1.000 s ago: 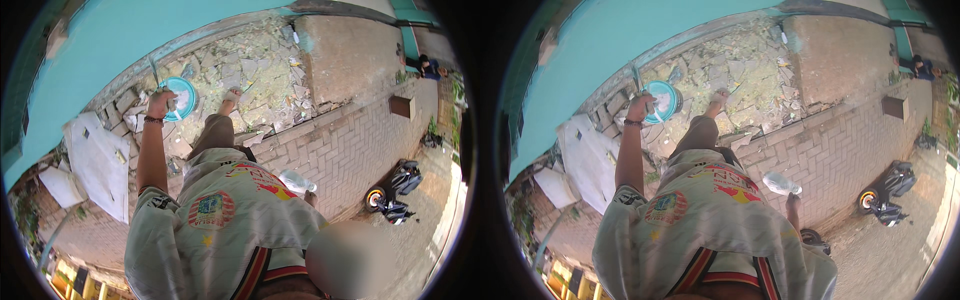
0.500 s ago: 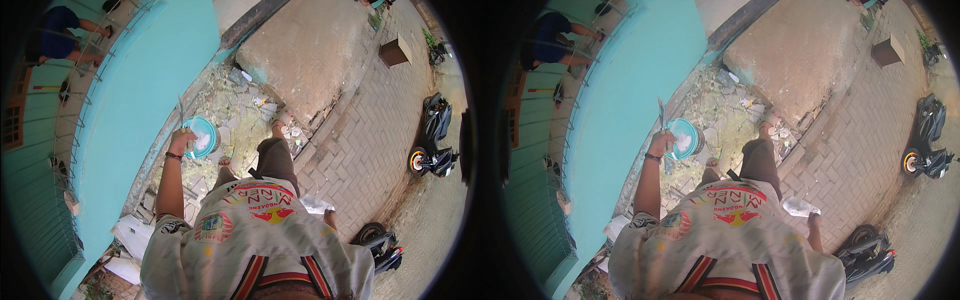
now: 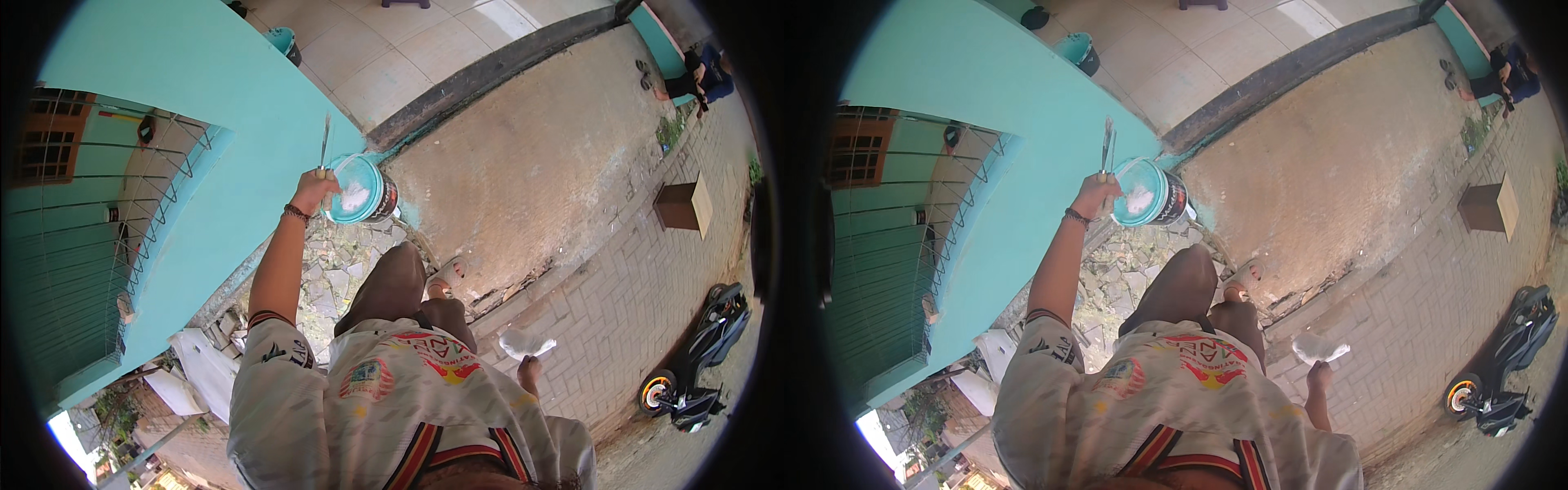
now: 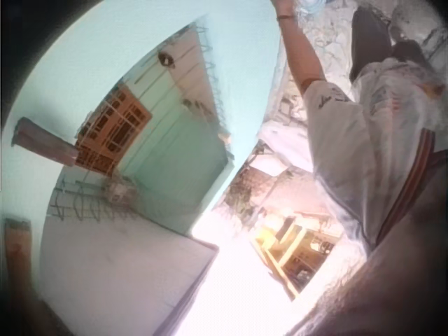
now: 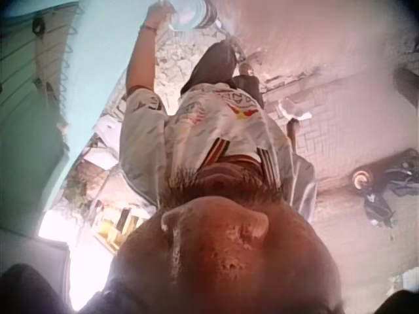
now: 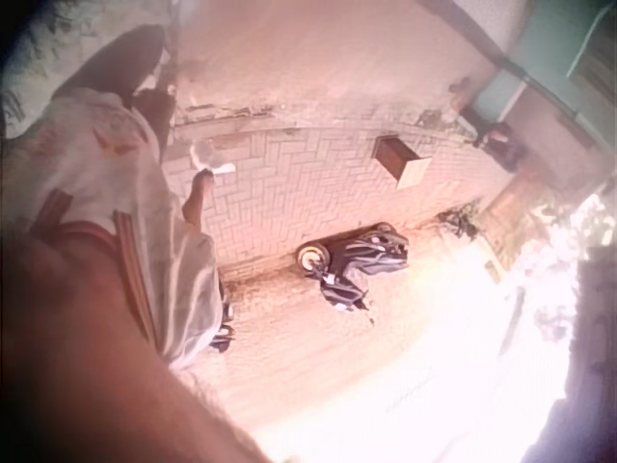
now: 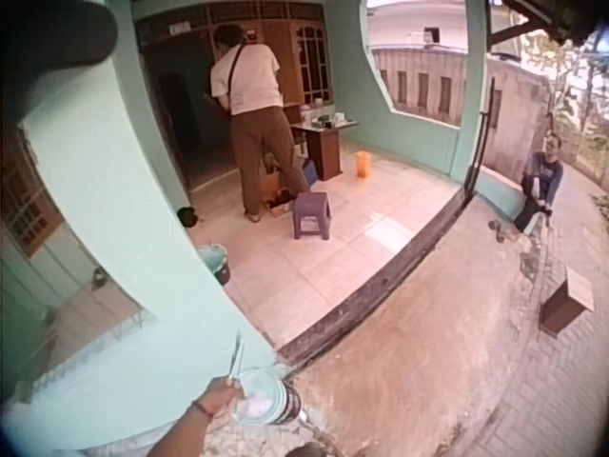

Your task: The person applies a light blue plaster-like substance to a wall using a putty knife and a smaller scraper. They repeatedly scoop material from a bucket, transfer it between tools, and smooth it onto the wall surface.

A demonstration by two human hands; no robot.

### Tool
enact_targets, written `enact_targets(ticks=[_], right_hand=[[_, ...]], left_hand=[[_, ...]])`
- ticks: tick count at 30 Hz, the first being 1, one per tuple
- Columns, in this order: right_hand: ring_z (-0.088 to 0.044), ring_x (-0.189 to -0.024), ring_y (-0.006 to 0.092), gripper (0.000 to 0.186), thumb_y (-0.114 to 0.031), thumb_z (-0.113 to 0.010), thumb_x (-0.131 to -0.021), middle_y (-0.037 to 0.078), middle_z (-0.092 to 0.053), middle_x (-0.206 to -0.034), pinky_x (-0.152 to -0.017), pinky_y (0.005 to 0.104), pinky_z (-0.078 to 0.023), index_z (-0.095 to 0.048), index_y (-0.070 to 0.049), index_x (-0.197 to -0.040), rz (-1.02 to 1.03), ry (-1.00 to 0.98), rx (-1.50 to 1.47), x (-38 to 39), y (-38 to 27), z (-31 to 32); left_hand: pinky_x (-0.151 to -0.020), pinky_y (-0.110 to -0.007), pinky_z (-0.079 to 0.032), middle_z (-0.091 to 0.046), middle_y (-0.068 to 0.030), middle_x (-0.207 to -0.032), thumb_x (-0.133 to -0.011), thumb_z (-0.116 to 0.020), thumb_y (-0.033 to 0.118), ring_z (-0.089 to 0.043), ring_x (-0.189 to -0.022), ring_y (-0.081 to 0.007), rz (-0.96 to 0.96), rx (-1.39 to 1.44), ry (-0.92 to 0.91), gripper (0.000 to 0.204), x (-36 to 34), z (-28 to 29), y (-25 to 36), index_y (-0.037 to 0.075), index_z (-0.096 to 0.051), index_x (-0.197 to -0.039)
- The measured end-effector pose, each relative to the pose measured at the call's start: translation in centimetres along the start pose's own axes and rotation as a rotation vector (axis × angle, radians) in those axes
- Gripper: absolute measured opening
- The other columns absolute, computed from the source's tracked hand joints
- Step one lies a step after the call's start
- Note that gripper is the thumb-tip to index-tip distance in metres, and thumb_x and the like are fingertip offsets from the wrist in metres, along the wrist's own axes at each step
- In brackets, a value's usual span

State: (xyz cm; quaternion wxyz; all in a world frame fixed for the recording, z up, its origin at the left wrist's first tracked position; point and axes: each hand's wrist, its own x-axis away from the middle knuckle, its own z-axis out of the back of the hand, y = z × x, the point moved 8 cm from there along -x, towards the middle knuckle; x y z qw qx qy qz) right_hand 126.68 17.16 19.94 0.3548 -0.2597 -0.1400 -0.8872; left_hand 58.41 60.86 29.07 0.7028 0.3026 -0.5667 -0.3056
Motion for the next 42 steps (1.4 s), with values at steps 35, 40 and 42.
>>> enact_targets(ticks=[35, 40, 42], right_hand=[[-0.063, -0.081, 0.0420, 0.023, -0.024, -0.056, -0.089, 0.024, -0.064, -0.082, -0.072, 0.0507, -0.049, -0.062, -0.002, -0.083, 1.186, -0.321, 0.340, -40.8, -99.9, 9.6], [-0.061, -0.090, 0.0423, 0.024, -0.023, -0.055, -0.087, 0.024, -0.065, -0.091, -0.081, 0.0479, -0.049, -0.065, -0.001, -0.088, 1.375, -0.405, 0.399, -41.5, -108.6, 5.0], [-0.061, -0.097, 0.0397, 0.026, -0.024, -0.054, -0.087, 0.022, -0.066, -0.097, -0.086, 0.0466, -0.048, -0.067, -0.003, -0.096, 1.344, -0.440, 0.524, -41.6, -111.3, 3.8]], left_hand=[[-0.065, -0.030, -0.047, -0.062, -0.0037, -0.077, -0.063, -0.074, 0.003, -0.060, -0.070, -0.0160, 0.136, 0.306, 0.377, 0.019, -54.9, 0.4, 9.2, 0.003, -0.062, -0.078], [-0.066, -0.029, -0.047, -0.062, -0.0034, -0.077, -0.067, -0.072, 0.006, -0.059, -0.070, -0.0141, 0.097, 0.384, 0.387, 0.016, -56.1, 1.1, 8.7, 0.003, -0.063, -0.079], [-0.063, -0.032, -0.049, -0.064, -0.0057, -0.077, -0.061, -0.077, 0.009, -0.060, -0.066, -0.0168, 0.099, 0.366, 0.417, 0.024, -55.5, 1.1, 7.7, 0.001, -0.064, -0.080]])
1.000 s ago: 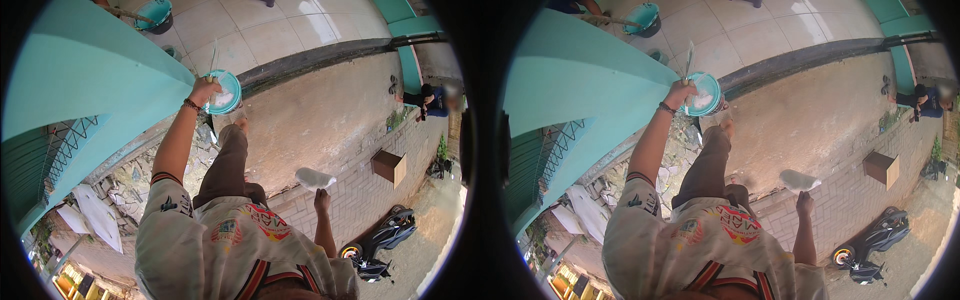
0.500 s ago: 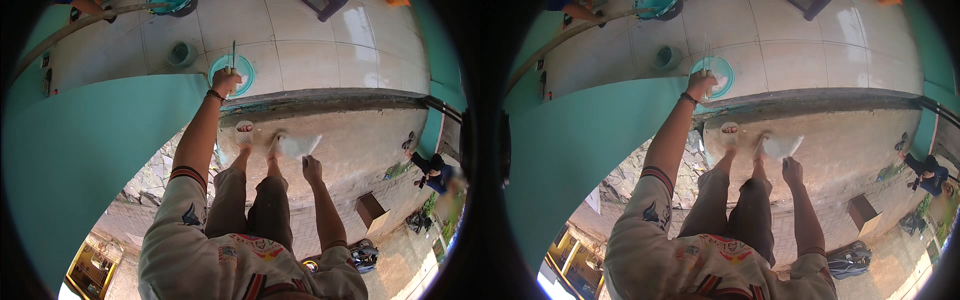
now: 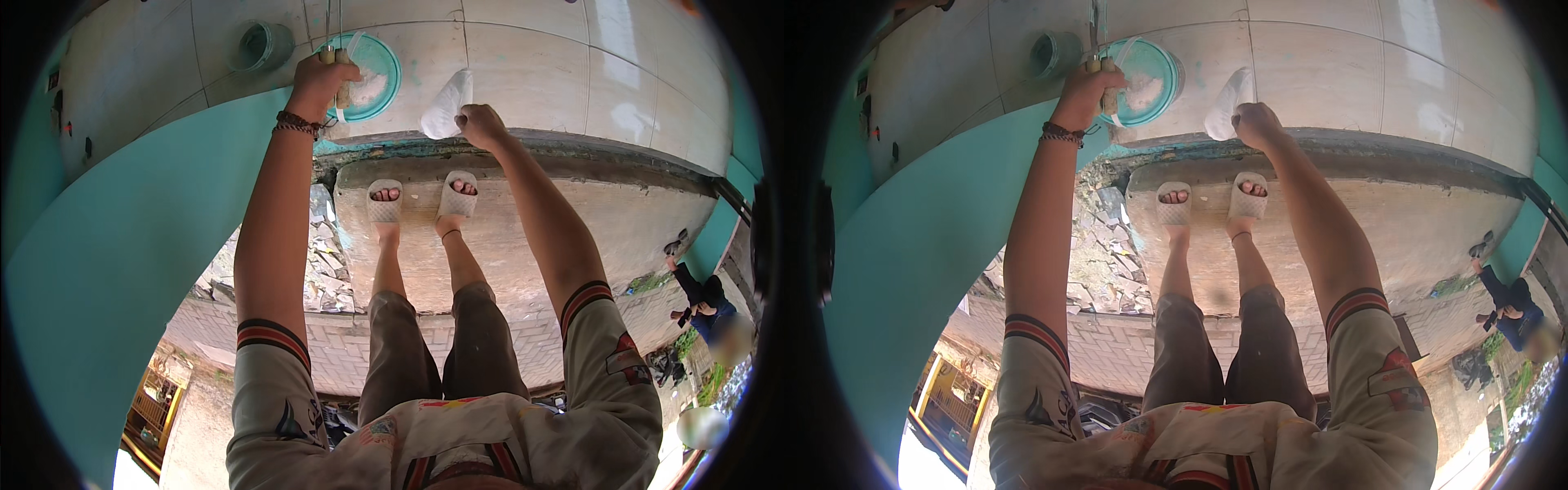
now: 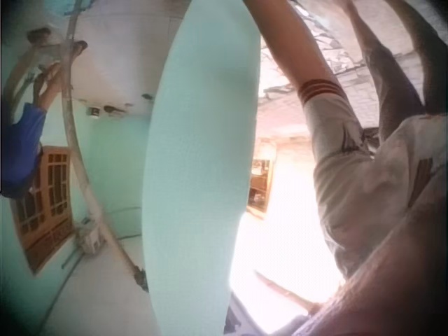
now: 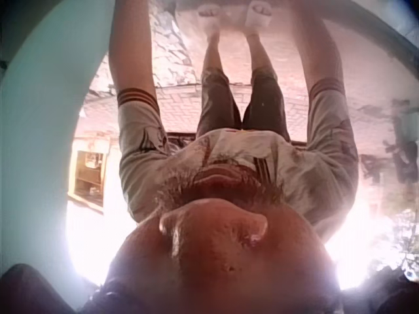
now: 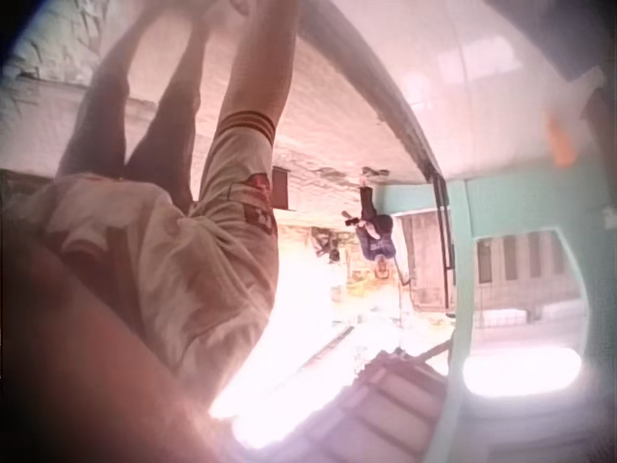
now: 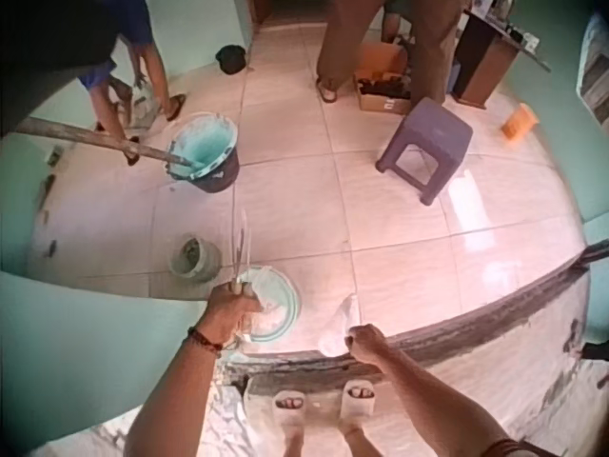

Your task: The person applies a light blue plaster-like substance to a wall using a putty knife and a smaller scraper. They repeatedly scoop material from a bucket, transfer it between tools, and smooth it onto the wall surface.

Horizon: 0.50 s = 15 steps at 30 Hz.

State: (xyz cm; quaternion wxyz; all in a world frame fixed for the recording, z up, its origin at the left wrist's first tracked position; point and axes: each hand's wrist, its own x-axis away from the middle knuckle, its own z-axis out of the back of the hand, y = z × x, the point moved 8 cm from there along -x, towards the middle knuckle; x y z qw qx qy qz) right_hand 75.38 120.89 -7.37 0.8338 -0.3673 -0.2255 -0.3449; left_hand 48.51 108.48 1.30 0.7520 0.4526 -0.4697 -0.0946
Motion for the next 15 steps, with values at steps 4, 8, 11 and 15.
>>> enact_targets(ticks=[4, 8, 11, 15], right_hand=[[-0.062, -0.097, 0.0372, 0.027, -0.025, -0.053, -0.087, 0.021, -0.067, -0.099, -0.087, 0.0452, -0.049, -0.067, -0.006, -0.100, 0.015, -0.070, 0.137, -5.4, 0.7, 1.1], [-0.061, -0.104, 0.0326, 0.029, -0.031, -0.052, -0.091, 0.017, -0.065, -0.109, -0.088, 0.0442, -0.049, -0.066, -0.010, -0.104, -0.021, 0.014, 0.203, -9.4, 2.6, 2.8], [-0.060, -0.107, 0.0330, 0.031, -0.035, -0.051, -0.092, 0.014, -0.064, -0.113, -0.090, 0.0445, -0.048, -0.063, -0.012, -0.109, -0.160, -0.018, 0.206, -10.8, 4.3, 2.7], [-0.060, -0.106, 0.0344, 0.033, -0.038, -0.049, -0.093, 0.015, -0.064, -0.112, -0.089, 0.0452, -0.048, -0.062, -0.012, -0.110, -0.251, 0.080, 0.162, -11.4, 7.5, 2.5]], left_hand=[[-0.062, -0.032, -0.049, -0.065, -0.0055, -0.076, -0.061, -0.077, 0.011, -0.060, -0.065, -0.0165, -0.039, -0.101, 0.094, 0.023, 0.7, 1.7, -1.1, 0.003, -0.065, -0.078], [-0.063, -0.033, -0.050, -0.066, -0.0063, -0.076, -0.060, -0.076, 0.014, -0.062, -0.065, -0.0167, -0.035, -0.217, 0.228, 0.023, 0.9, 5.0, -2.6, 0.003, -0.065, -0.077], [-0.064, -0.034, -0.051, -0.067, -0.0070, -0.075, -0.061, -0.077, 0.018, -0.063, -0.065, -0.0179, -0.113, -0.332, 0.397, 0.027, 2.6, 6.7, -2.7, 0.001, -0.065, -0.078], [-0.060, -0.031, -0.050, -0.064, -0.0031, -0.069, -0.065, -0.075, 0.010, -0.061, -0.063, -0.0141, -0.234, -0.240, 0.496, 0.019, 9.6, 3.8, -2.0, 0.001, -0.064, -0.077]])
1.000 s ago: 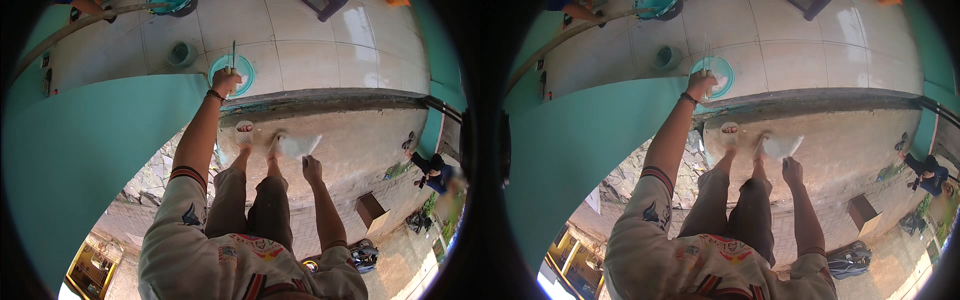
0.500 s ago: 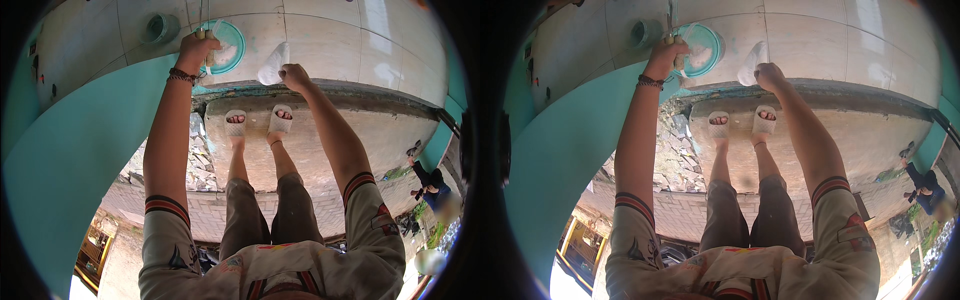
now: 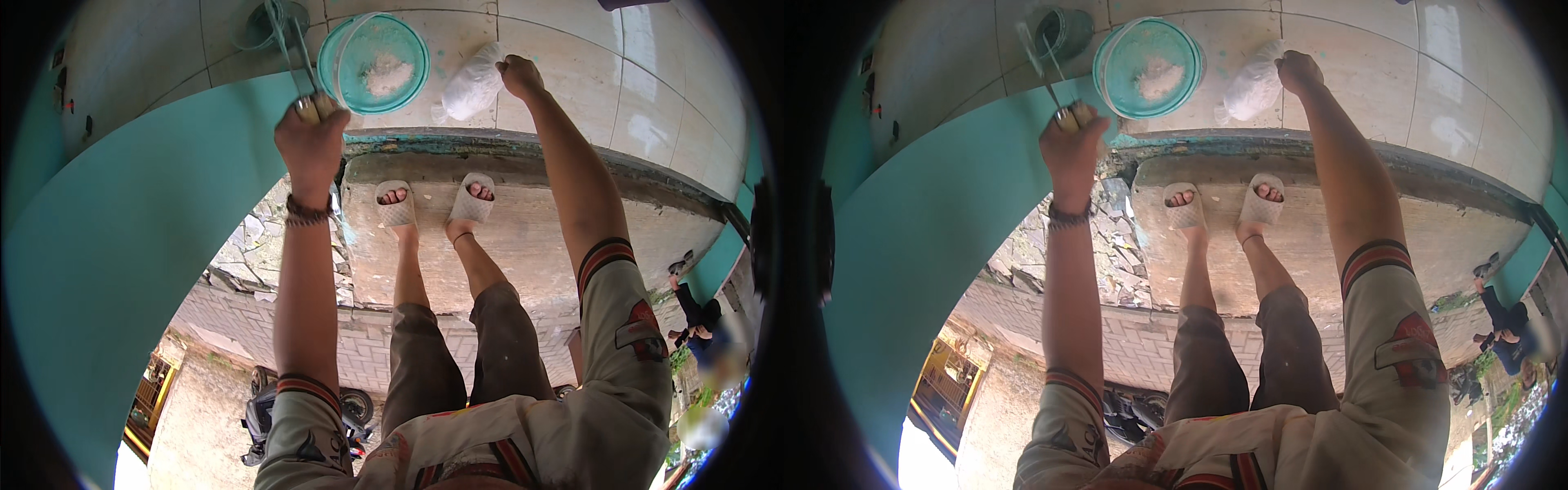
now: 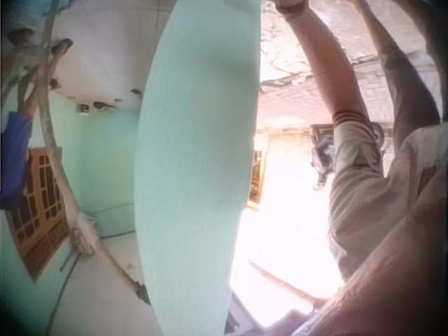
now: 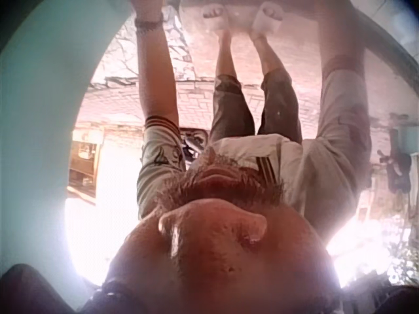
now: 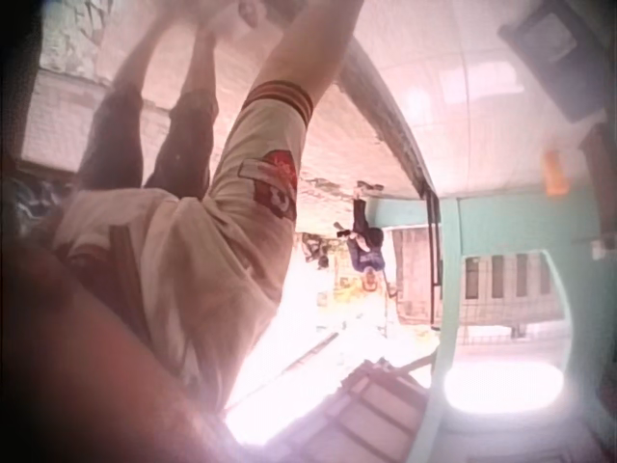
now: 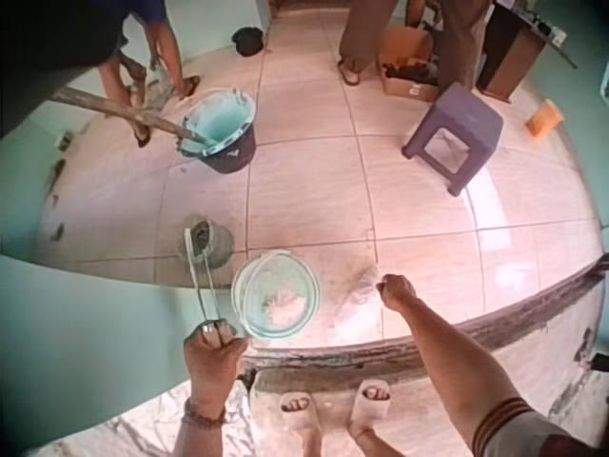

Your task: The person applies a light blue plaster-like substance to a wall using a putty knife and a smaller scraper. They repeatedly scoop material from a bucket, transfer it between tools, and smooth it onto the wall surface.

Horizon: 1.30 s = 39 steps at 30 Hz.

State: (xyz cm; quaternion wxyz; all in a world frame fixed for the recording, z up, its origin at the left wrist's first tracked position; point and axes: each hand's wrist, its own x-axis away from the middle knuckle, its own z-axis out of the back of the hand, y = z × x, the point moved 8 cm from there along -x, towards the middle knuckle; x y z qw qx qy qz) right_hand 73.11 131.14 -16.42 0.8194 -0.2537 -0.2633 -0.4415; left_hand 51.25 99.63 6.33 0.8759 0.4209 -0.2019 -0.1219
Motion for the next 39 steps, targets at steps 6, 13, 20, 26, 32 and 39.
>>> enact_targets(ticks=[6, 13, 20, 26, 32, 39], right_hand=[[-0.059, -0.104, 0.0402, 0.042, -0.045, -0.043, -0.094, 0.020, -0.065, -0.106, -0.089, 0.0489, -0.046, -0.063, -0.009, -0.108, -0.118, 0.169, -0.256, 4.5, 0.4, 1.6], [-0.063, -0.055, 0.0239, 0.042, -0.038, -0.052, -0.093, 0.012, -0.062, -0.060, -0.054, 0.0388, -0.050, -0.065, -0.001, -0.078, 0.013, -0.118, -0.373, 25.3, 3.9, -7.6], [-0.059, -0.083, 0.0165, 0.046, -0.048, -0.053, -0.093, 0.006, -0.061, -0.089, -0.071, 0.0337, -0.052, -0.060, -0.004, -0.103, -0.246, -0.767, -1.048, 53.5, -9.5, -15.3], [-0.060, -0.091, 0.0168, 0.056, -0.055, -0.040, -0.096, 0.006, -0.062, -0.099, -0.084, 0.0306, -0.049, -0.059, -0.005, -0.112, 0.004, -0.795, -1.114, 67.4, -24.5, -18.0], [-0.062, -0.098, 0.0206, 0.061, -0.054, -0.045, -0.095, 0.013, -0.065, -0.108, -0.082, 0.0346, -0.048, -0.056, -0.001, -0.121, 0.586, -0.828, -0.705, 84.6, -40.2, -30.4], [-0.060, -0.104, 0.0404, 0.055, -0.050, -0.049, -0.091, 0.027, -0.061, -0.111, -0.087, 0.0441, -0.047, -0.055, -0.003, -0.117, 1.032, -0.839, 0.008, 104.4, -53.7, -38.7]], left_hand=[[-0.052, -0.025, -0.045, -0.061, 0.0003, -0.068, -0.070, -0.074, 0.001, -0.054, -0.059, -0.0073, 0.599, 0.168, -0.188, 0.013, 19.1, 1.0, -8.2, 0.004, -0.063, -0.076], [-0.042, -0.029, -0.046, -0.060, -0.0042, -0.061, -0.075, -0.074, 0.005, -0.058, -0.049, -0.0132, 0.993, 0.421, -0.256, 0.018, 36.4, 4.6, -10.1, 0.005, -0.057, -0.069], [-0.042, -0.032, -0.049, -0.057, -0.0047, -0.063, -0.084, -0.073, 0.023, -0.056, -0.046, -0.0159, 1.020, 0.733, -0.297, 0.023, 42.3, 8.7, -5.2, 0.007, -0.057, -0.078], [-0.065, -0.036, -0.050, -0.065, -0.0140, -0.085, -0.096, -0.050, 0.041, -0.063, -0.075, -0.0210, 0.675, 0.448, -0.108, 0.051, 49.4, 20.1, -13.4, -0.008, -0.056, -0.110], [-0.061, -0.042, -0.048, -0.063, -0.0170, -0.072, -0.092, -0.025, 0.070, -0.064, -0.071, -0.0254, 0.741, 0.577, 0.312, 0.084, 61.2, 43.5, -21.4, -0.004, -0.065, -0.083], [-0.044, -0.031, -0.045, -0.060, -0.0096, -0.073, -0.093, -0.022, 0.070, -0.058, -0.056, -0.0198, 0.515, 0.906, 1.074, 0.077, 75.3, 57.4, -33.2, 0.003, -0.059, -0.090]])
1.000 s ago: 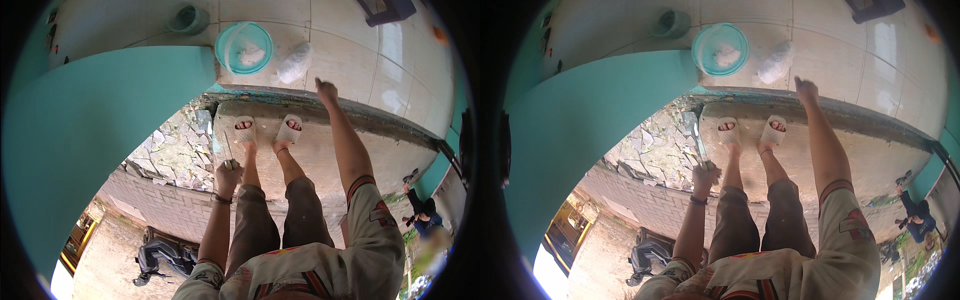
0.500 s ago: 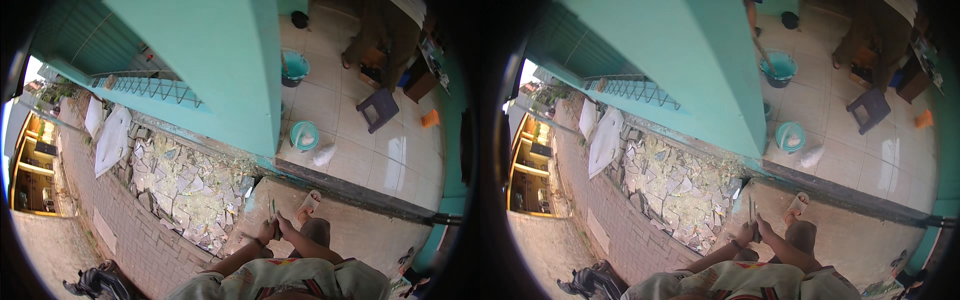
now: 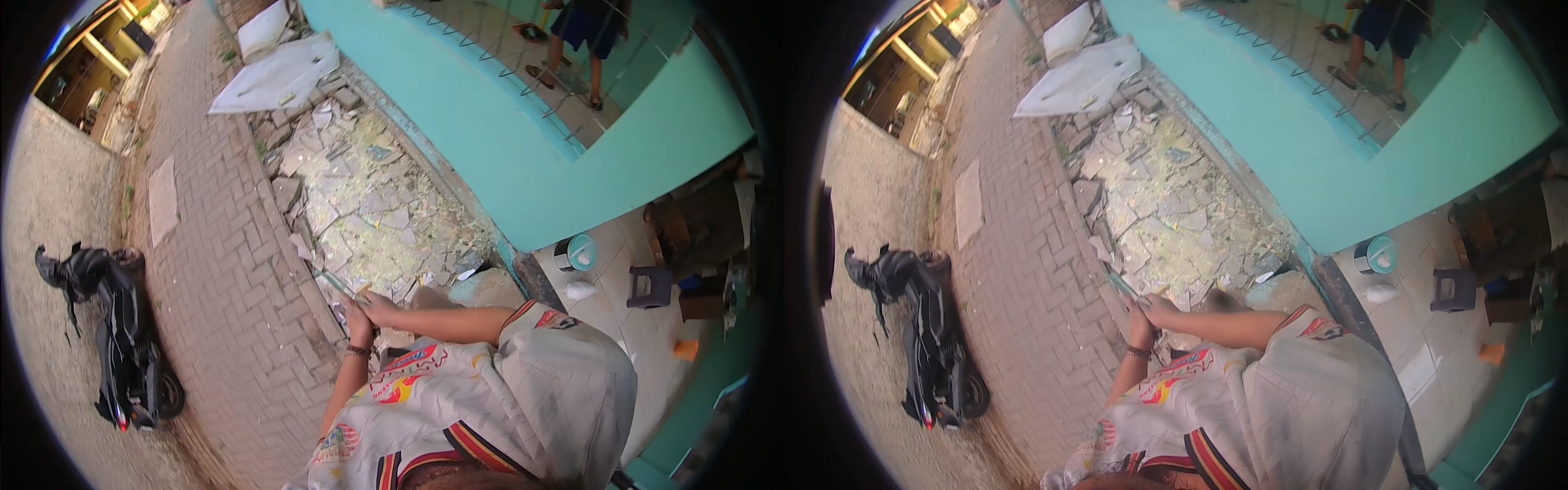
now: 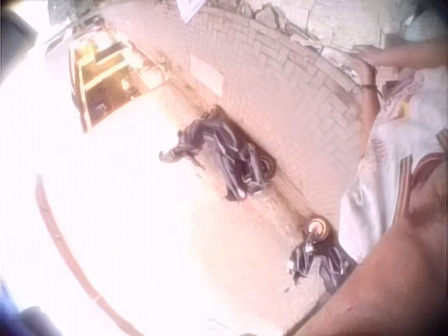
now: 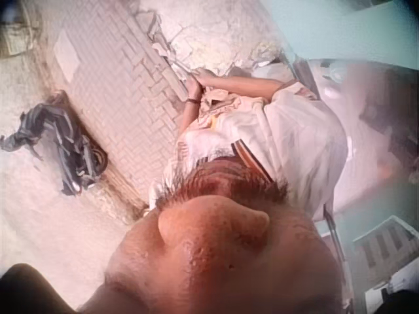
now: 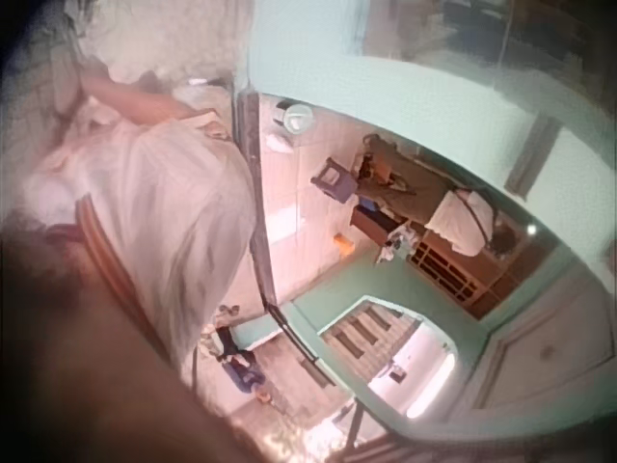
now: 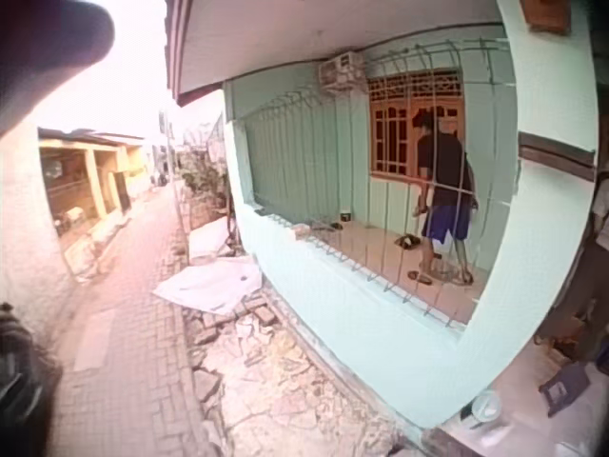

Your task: The person applies a light blue plaster-like substance to a wall using a putty knife and a smaller scraper. They repeatedly scoop material from a bucket, transfer it between tools, and smooth it onto the wall surface.

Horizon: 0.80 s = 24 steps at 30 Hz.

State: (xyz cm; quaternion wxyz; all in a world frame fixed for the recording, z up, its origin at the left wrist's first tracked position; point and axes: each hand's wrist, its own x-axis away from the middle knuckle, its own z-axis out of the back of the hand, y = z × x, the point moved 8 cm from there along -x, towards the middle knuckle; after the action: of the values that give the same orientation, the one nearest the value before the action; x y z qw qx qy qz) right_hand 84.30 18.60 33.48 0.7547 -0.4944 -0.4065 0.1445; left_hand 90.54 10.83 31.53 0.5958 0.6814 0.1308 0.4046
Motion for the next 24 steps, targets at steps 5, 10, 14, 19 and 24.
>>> enact_targets(ticks=[5, 10, 14, 19, 24], right_hand=[[-0.067, -0.067, 0.0235, 0.043, -0.037, -0.059, -0.087, 0.016, -0.067, -0.076, -0.059, 0.0353, -0.051, -0.063, 0.004, -0.098, -0.110, -0.241, 0.020, -8.0, -5.0, -6.6], [-0.068, -0.068, 0.0245, 0.043, -0.035, -0.060, -0.086, 0.019, -0.068, -0.081, -0.060, 0.0362, -0.052, -0.063, 0.006, -0.098, -0.162, -0.311, 0.111, -21.2, -9.9, -8.6], [-0.069, -0.067, 0.0257, 0.040, -0.028, -0.063, -0.084, 0.020, -0.066, -0.086, -0.055, 0.0371, -0.053, -0.060, 0.008, -0.101, -0.101, -0.411, 0.174, -37.4, -15.0, -9.3], [-0.067, -0.067, 0.0218, 0.038, -0.022, -0.068, -0.082, 0.017, -0.064, -0.086, -0.050, 0.0370, -0.054, -0.056, 0.005, -0.107, -0.171, -0.282, 0.239, -55.9, -17.3, -3.6], [-0.066, -0.093, 0.0359, 0.051, -0.035, -0.076, -0.071, 0.025, -0.066, -0.098, -0.079, 0.0403, -0.053, -0.064, 0.004, -0.102, -0.372, 0.028, 0.794, -66.4, -12.3, 10.6]], left_hand=[[-0.039, -0.029, -0.035, -0.050, -0.0010, -0.054, -0.093, -0.019, 0.071, -0.046, -0.044, -0.0127, 0.216, -0.290, 0.076, 0.076, -7.4, 9.0, -0.2, 0.007, -0.055, -0.069], [-0.039, -0.029, -0.034, -0.049, -0.0025, -0.053, -0.093, -0.020, 0.070, -0.045, -0.043, -0.0109, 0.146, -0.327, 0.052, 0.076, -18.0, 10.2, 8.5, 0.008, -0.053, -0.063], [-0.048, -0.037, -0.044, -0.055, -0.0129, -0.050, -0.096, -0.018, 0.065, -0.057, -0.048, -0.0214, 0.221, -0.518, -0.102, 0.086, -33.1, 12.8, 12.4, -0.001, -0.061, -0.060], [-0.037, -0.030, -0.033, -0.049, -0.0057, -0.048, -0.090, -0.048, 0.061, -0.043, -0.036, -0.0144, 0.334, -0.354, 0.156, 0.067, -47.1, 26.4, 16.0, -0.002, -0.062, -0.075], [-0.037, -0.032, -0.036, -0.051, -0.0072, -0.050, -0.090, -0.059, 0.043, -0.048, -0.039, -0.0166, 0.557, -0.247, 0.499, 0.048, -54.0, 44.6, 8.5, -0.002, -0.059, -0.077]])
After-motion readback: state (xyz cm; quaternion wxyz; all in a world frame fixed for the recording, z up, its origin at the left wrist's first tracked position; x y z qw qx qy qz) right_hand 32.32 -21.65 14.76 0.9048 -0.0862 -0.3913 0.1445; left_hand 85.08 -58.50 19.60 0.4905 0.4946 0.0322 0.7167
